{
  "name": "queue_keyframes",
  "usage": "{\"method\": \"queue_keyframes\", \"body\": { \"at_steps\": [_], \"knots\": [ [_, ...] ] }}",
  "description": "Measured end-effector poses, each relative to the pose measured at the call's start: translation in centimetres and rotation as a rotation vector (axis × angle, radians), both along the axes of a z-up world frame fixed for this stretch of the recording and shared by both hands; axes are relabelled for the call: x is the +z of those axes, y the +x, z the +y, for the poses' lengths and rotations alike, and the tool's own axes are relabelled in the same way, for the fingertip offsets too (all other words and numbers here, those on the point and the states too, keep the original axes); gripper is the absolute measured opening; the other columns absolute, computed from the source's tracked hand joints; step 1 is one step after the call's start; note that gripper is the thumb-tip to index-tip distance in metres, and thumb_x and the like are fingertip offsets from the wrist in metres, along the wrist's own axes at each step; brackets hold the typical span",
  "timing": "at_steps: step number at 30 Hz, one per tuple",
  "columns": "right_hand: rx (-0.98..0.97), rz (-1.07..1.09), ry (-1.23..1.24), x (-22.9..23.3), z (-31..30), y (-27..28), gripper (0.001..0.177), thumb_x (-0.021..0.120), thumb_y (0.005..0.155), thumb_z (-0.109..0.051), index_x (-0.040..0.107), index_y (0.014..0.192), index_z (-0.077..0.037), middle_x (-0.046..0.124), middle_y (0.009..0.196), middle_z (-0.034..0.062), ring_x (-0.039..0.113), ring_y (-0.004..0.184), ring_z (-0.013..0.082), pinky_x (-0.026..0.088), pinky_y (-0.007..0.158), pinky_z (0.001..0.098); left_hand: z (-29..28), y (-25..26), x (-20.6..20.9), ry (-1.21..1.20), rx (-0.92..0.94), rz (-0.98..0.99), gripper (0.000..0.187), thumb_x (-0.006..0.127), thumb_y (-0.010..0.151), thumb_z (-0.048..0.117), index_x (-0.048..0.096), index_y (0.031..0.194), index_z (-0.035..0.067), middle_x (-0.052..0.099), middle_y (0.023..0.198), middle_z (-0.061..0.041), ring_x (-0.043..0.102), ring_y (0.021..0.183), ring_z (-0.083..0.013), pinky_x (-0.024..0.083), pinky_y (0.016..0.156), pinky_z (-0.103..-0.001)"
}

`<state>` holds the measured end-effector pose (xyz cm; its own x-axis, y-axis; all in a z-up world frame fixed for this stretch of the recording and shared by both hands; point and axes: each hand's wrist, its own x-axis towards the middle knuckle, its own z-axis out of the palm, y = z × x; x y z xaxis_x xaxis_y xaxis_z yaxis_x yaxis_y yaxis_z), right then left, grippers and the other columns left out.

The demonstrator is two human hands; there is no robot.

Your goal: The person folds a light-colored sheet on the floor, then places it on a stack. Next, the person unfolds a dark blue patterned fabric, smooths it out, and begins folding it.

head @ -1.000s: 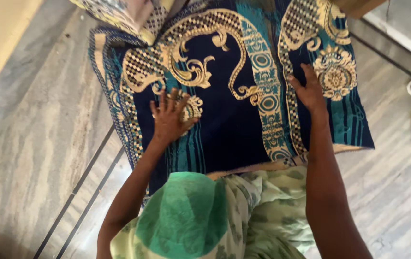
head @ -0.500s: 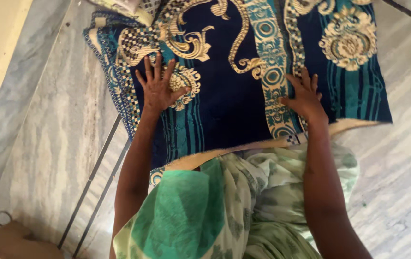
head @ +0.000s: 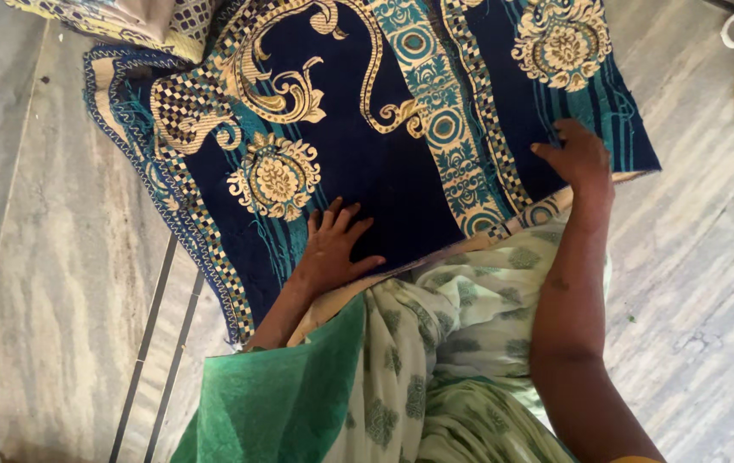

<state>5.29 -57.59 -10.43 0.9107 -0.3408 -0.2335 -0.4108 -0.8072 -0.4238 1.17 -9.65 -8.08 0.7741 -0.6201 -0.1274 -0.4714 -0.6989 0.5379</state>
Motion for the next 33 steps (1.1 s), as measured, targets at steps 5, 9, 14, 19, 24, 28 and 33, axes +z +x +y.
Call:
{"method": "queue_keyframes", "body": {
  "at_steps": [5,9,14,19,24,28,33],
  "knots": [
    [-0.106,-0.165,-0.151,0.1,-1.8,-0.5,0.06,0.088,0.081,-0.039,0.07,0.129,-0.007,0.067,0.132,0.0183,0.06,0.119,0.0412,0.038,0.095,0.0662,0.5,1.0,2.1,0.021,-0.003,0.057,0.07,0.075,0.075,0.067,0.076,0.116,0.01,0.059,0.132,-0.013,0.041,0.138,-0.0404,0.034,0.107,-0.059],
    [-0.34,-0.24,-0.285,-0.1,-5.7,-2.6,0.054,0.086,0.084,-0.036,0.07,0.128,-0.01,0.069,0.127,0.0155,0.061,0.117,0.0416,0.038,0.091,0.069,0.5,1.1,3.7,0.125,-0.022,0.249,0.073,0.073,0.073,0.072,0.076,0.109,0.008,0.062,0.118,-0.012,0.053,0.122,-0.0362,0.041,0.103,-0.051],
    [-0.592,-0.163,-0.158,-2.0,-11.5,-6.7,0.06,0.087,0.082,-0.039,0.066,0.128,-0.007,0.073,0.116,0.0174,0.066,0.111,0.0359,0.045,0.094,0.0572,0.0,0.1,4.2,0.179,-0.041,0.184,0.087,0.075,0.067,0.076,0.071,0.115,0.004,0.059,0.118,-0.019,0.056,0.109,-0.0423,0.044,0.095,-0.053],
    [-0.428,-0.297,-0.123,-4.8,-13.4,-7.6,0.065,0.096,0.082,-0.037,0.066,0.119,0.008,0.07,0.103,0.0275,0.068,0.099,0.039,0.052,0.084,0.0439,-0.7,-0.8,2.8,0.083,-0.071,0.126,0.06,0.075,0.075,0.055,0.07,0.108,0.005,0.059,0.109,-0.016,0.058,0.105,-0.039,0.048,0.087,-0.053],
    [-0.659,-0.155,0.166,-2.0,-12.6,-7.4,0.051,0.087,0.099,-0.035,0.069,0.121,0.007,0.076,0.094,0.0222,0.074,0.076,0.0274,0.056,0.067,0.0376,-1.6,-1.2,2.1,-0.01,-0.12,0.026,0.023,0.071,0.082,0.023,0.068,0.094,0.005,0.059,0.099,-0.015,0.058,0.095,-0.0367,0.05,0.078,-0.049],
    [-0.76,0.108,0.586,-1.5,-10.3,-6.6,0.07,0.08,0.09,-0.029,0.044,0.142,0.003,0.071,0.081,0.0177,0.072,0.054,0.0209,0.059,0.044,0.0293,-0.6,-0.8,3.5,-0.161,-0.127,0.077,0.015,0.069,0.085,0.017,0.064,0.085,0.004,0.058,0.089,-0.014,0.057,0.09,-0.0368,0.048,0.078,-0.048],
    [-0.921,-0.226,0.593,-4.2,-11.7,-6.8,0.086,0.078,0.098,-0.021,0.02,0.159,-0.006,0.071,0.098,0.0174,0.069,0.056,0.0185,0.054,0.046,0.0328,1.6,-0.4,6.2,-0.207,-0.158,0.133,0.015,0.069,0.082,0.014,0.059,0.076,0.004,0.057,0.083,-0.013,0.055,0.087,-0.0359,0.047,0.08,-0.047]
  ]
}}
